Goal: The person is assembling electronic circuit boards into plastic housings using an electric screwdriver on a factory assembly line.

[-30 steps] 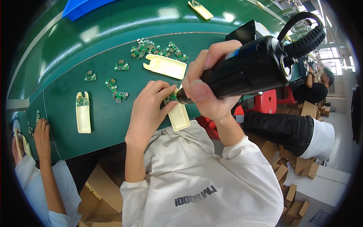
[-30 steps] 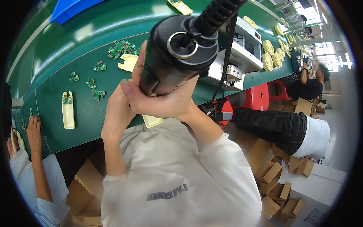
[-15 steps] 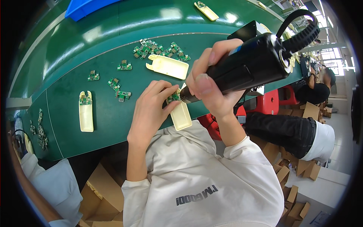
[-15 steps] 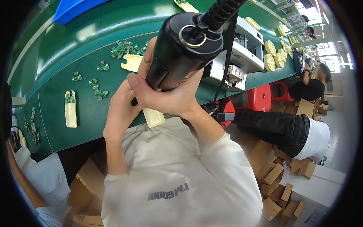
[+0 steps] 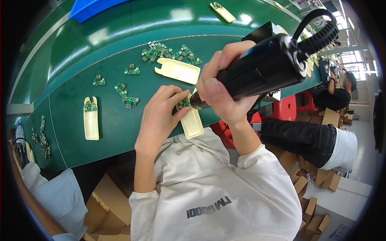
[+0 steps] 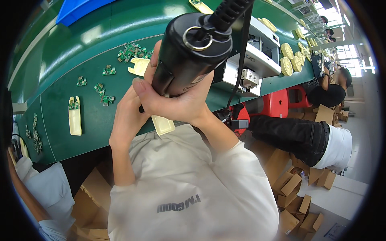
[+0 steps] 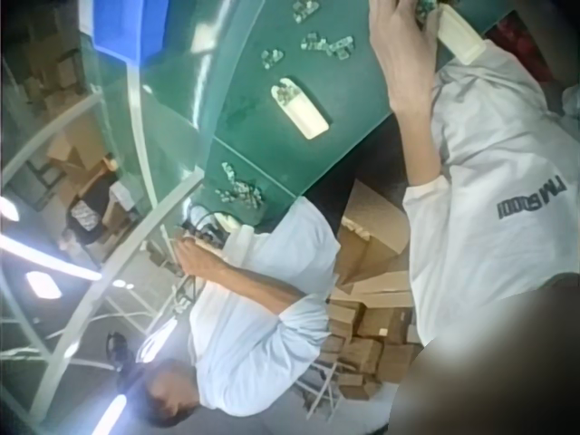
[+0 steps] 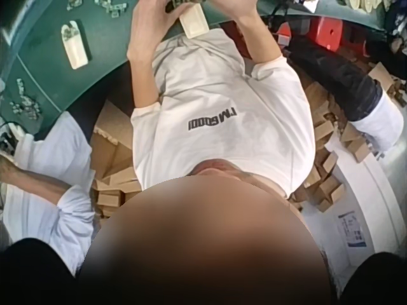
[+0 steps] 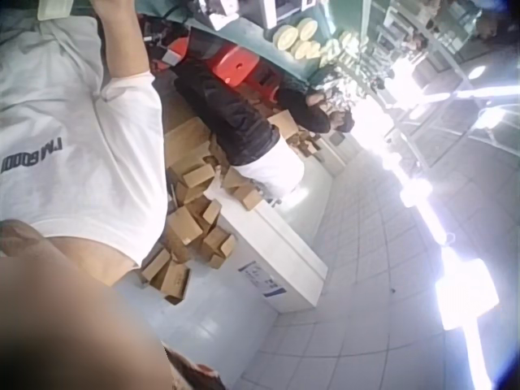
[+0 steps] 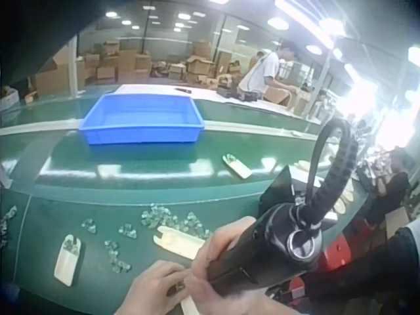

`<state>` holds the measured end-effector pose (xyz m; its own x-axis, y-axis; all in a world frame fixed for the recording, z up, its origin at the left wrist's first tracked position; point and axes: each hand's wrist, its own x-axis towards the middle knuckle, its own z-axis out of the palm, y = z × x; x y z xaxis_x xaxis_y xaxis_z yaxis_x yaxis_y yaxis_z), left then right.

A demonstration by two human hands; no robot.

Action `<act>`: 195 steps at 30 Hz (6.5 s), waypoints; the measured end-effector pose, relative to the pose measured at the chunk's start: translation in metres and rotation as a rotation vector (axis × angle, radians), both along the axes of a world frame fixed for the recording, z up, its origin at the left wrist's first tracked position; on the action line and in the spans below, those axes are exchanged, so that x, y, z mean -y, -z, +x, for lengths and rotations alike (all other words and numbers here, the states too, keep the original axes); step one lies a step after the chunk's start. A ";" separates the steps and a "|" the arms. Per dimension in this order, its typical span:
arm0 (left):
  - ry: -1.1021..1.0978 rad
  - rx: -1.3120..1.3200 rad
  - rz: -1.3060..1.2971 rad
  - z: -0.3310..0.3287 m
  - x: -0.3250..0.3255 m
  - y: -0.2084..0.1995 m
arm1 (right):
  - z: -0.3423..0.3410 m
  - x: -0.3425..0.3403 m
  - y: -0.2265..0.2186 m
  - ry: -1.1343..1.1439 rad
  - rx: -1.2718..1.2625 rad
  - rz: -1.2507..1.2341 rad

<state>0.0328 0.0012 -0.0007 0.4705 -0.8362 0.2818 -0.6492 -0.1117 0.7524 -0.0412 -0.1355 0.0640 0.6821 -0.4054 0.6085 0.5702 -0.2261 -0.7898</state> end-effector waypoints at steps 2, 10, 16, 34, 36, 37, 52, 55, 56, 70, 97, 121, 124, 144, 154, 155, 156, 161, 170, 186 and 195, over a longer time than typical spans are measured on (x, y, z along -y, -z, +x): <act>-0.001 -0.011 -0.002 -0.001 -0.001 -0.001 | 0.000 0.002 0.001 -0.001 0.000 -0.023; -0.010 -0.036 0.021 -0.002 -0.002 -0.002 | -0.001 -0.002 0.004 -0.005 -0.009 -0.038; 0.017 -0.053 0.008 0.000 0.002 -0.003 | -0.003 -0.004 0.006 0.042 -0.044 0.062; 0.010 -0.181 0.045 -0.006 0.004 0.007 | -0.008 -0.009 -0.003 0.113 0.009 0.060; 0.000 -0.137 0.071 -0.003 0.001 0.014 | -0.006 -0.010 -0.001 0.115 0.035 0.065; -0.002 -0.116 0.083 -0.002 0.002 0.016 | -0.004 -0.009 0.000 0.096 0.028 0.073; 0.099 0.089 0.115 -0.014 0.010 -0.016 | -0.116 -0.010 -0.010 0.019 -0.033 0.490; 0.073 0.111 0.140 -0.019 0.014 -0.018 | -0.144 -0.013 0.017 0.024 -0.118 0.390; 0.036 0.110 0.163 -0.019 0.013 -0.018 | -0.151 -0.015 0.027 0.038 -0.142 0.364; 0.058 0.354 0.017 0.014 0.054 -0.090 | -0.225 -0.013 0.071 0.279 -0.384 0.484; -0.345 0.329 0.144 0.127 -0.059 -0.043 | -0.206 0.001 0.124 0.288 -0.219 0.403; -0.256 0.209 0.308 0.106 -0.123 -0.034 | -0.212 0.044 -0.006 0.033 0.147 0.327; -0.262 0.244 0.168 0.063 -0.089 -0.047 | -0.204 0.055 -0.053 0.117 0.212 0.039; 0.126 0.011 -0.062 -0.043 0.063 0.008 | -0.119 0.107 -0.049 0.547 0.141 -0.154; 0.117 0.007 -0.085 -0.042 0.064 0.012 | -0.122 0.102 -0.045 0.413 0.180 0.067; 0.113 0.004 -0.083 -0.043 0.063 0.012 | -0.124 0.098 -0.040 0.419 0.161 0.080; 0.107 0.001 -0.080 -0.043 0.063 0.012 | -0.127 0.094 -0.035 0.424 0.141 0.093; 0.104 -0.005 -0.084 -0.043 0.063 0.013 | -0.124 0.079 -0.039 0.259 0.123 0.024; 0.138 0.000 -0.157 -0.036 0.061 0.015 | -0.067 0.047 -0.014 0.141 0.000 -0.073; 0.146 0.008 -0.155 -0.034 0.060 0.017 | -0.056 0.042 0.003 0.163 -0.033 -0.043; 0.143 -0.003 -0.153 -0.034 0.061 0.017 | -0.056 0.037 0.007 0.211 -0.002 -0.120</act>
